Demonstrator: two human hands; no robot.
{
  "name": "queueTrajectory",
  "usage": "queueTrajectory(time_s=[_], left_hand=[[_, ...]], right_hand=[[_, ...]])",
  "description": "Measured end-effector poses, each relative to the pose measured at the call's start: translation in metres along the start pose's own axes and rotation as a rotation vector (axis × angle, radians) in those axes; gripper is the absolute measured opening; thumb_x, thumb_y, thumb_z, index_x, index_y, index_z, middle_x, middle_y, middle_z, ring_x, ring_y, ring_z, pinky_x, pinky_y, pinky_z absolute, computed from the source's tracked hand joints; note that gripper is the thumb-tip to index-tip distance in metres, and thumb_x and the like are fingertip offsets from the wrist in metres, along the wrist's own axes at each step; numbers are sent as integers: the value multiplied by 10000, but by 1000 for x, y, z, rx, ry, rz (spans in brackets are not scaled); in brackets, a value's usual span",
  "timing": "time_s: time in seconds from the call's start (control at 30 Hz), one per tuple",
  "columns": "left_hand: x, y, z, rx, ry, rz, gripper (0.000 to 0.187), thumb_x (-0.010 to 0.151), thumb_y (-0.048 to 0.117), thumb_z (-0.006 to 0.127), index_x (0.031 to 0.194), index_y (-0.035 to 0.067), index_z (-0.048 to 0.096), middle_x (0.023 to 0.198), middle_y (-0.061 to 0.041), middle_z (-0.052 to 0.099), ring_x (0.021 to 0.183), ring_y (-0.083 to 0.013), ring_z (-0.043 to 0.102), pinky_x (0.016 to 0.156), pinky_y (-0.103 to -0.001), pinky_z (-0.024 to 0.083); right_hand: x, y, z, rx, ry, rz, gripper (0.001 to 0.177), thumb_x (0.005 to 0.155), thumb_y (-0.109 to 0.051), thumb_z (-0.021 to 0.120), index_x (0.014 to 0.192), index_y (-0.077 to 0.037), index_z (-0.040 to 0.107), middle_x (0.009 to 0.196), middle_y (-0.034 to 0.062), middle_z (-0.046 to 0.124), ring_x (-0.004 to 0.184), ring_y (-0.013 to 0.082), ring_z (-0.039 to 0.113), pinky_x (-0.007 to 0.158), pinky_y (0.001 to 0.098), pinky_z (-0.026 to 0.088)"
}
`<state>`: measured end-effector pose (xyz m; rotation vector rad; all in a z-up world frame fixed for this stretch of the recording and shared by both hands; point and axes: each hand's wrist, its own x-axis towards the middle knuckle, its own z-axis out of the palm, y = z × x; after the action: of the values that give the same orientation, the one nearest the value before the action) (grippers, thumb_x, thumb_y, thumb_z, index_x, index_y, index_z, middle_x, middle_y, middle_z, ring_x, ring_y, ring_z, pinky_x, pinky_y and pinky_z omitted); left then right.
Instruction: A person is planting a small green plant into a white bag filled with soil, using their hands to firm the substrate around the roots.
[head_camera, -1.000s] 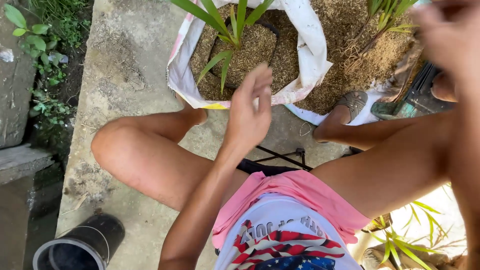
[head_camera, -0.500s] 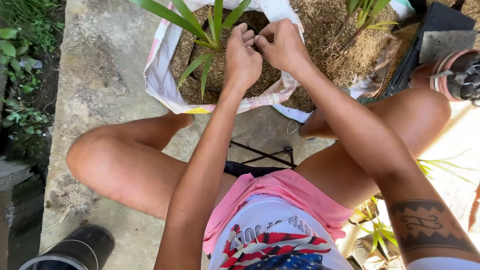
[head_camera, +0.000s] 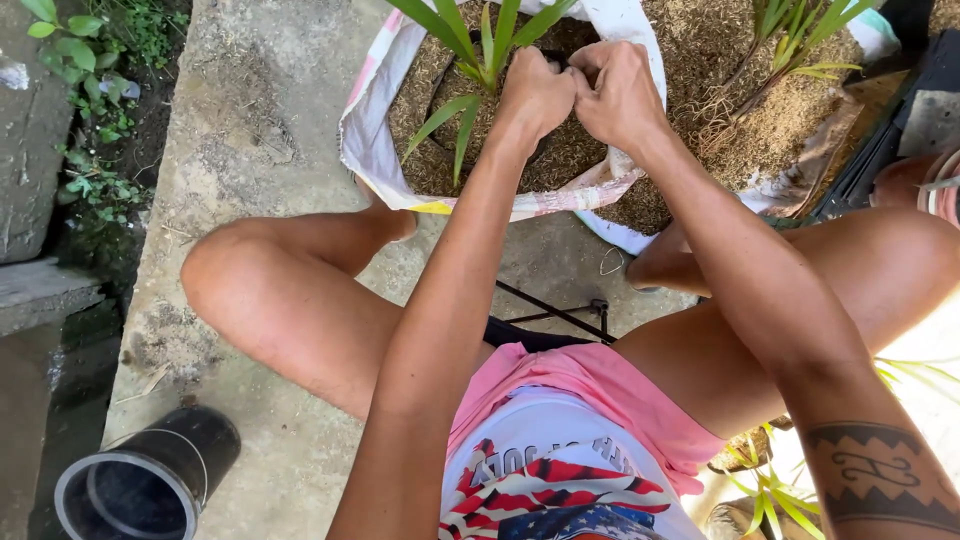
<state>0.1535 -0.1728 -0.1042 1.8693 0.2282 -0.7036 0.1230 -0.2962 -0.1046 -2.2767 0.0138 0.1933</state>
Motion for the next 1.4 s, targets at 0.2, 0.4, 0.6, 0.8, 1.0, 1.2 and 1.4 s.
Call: queueTrajectory(time_s=[0.2,0.4,0.6,0.8,1.0,1.2,1.4], left_hand=[[-27,10,-14,63,-11,40,538,950,62,543,1449,-85,407,1268,-159,605,1150,-282,651,1019,-435,563],[-39,22,-17,90,-94,-24,577,962,-2,503,1495,-84,296,1196,-148,648,1072,-234,706,1017,-411,609],[-21,22,-9,216,-140,4,418,983,89,525,1295,-152,387,782,-65,600,681,-139,626,553,-337,515],[-37,36,-11,129,-86,-25,138,967,-31,529,1100,-64,549,819,-88,652,667,-162,678,553,-295,609],[4,5,2,65,18,16,580,912,-19,521,1480,-70,411,1529,-256,476,1378,-372,532,1142,-505,461],[-27,26,-12,91,-55,40,99,918,-73,486,1006,-28,481,814,-82,578,547,-115,559,534,-286,519],[-53,39,-22,153,-145,-43,583,1000,26,442,1475,-149,151,1020,-184,692,869,-218,737,743,-352,658]], right_hand=[[-7,-22,-22,6,-55,102,141,951,25,642,878,-22,754,821,118,755,667,167,717,621,294,665],[-7,-21,-18,89,-56,252,172,956,34,680,839,-65,757,720,72,733,578,112,699,645,247,684],[-2,10,0,56,57,126,225,841,72,629,749,-87,760,633,13,658,518,56,485,431,261,442],[-8,-3,-7,92,22,155,226,848,93,644,727,-81,723,633,36,661,471,86,519,475,248,550],[-7,6,-2,88,11,36,249,697,145,583,736,-58,721,651,58,682,470,106,548,654,342,615],[-14,-22,-17,63,-29,250,171,717,78,663,758,-77,722,676,58,676,515,108,567,694,369,521],[-23,-46,-20,193,-200,561,85,874,78,720,877,-6,731,803,149,748,685,173,757,640,225,674]])
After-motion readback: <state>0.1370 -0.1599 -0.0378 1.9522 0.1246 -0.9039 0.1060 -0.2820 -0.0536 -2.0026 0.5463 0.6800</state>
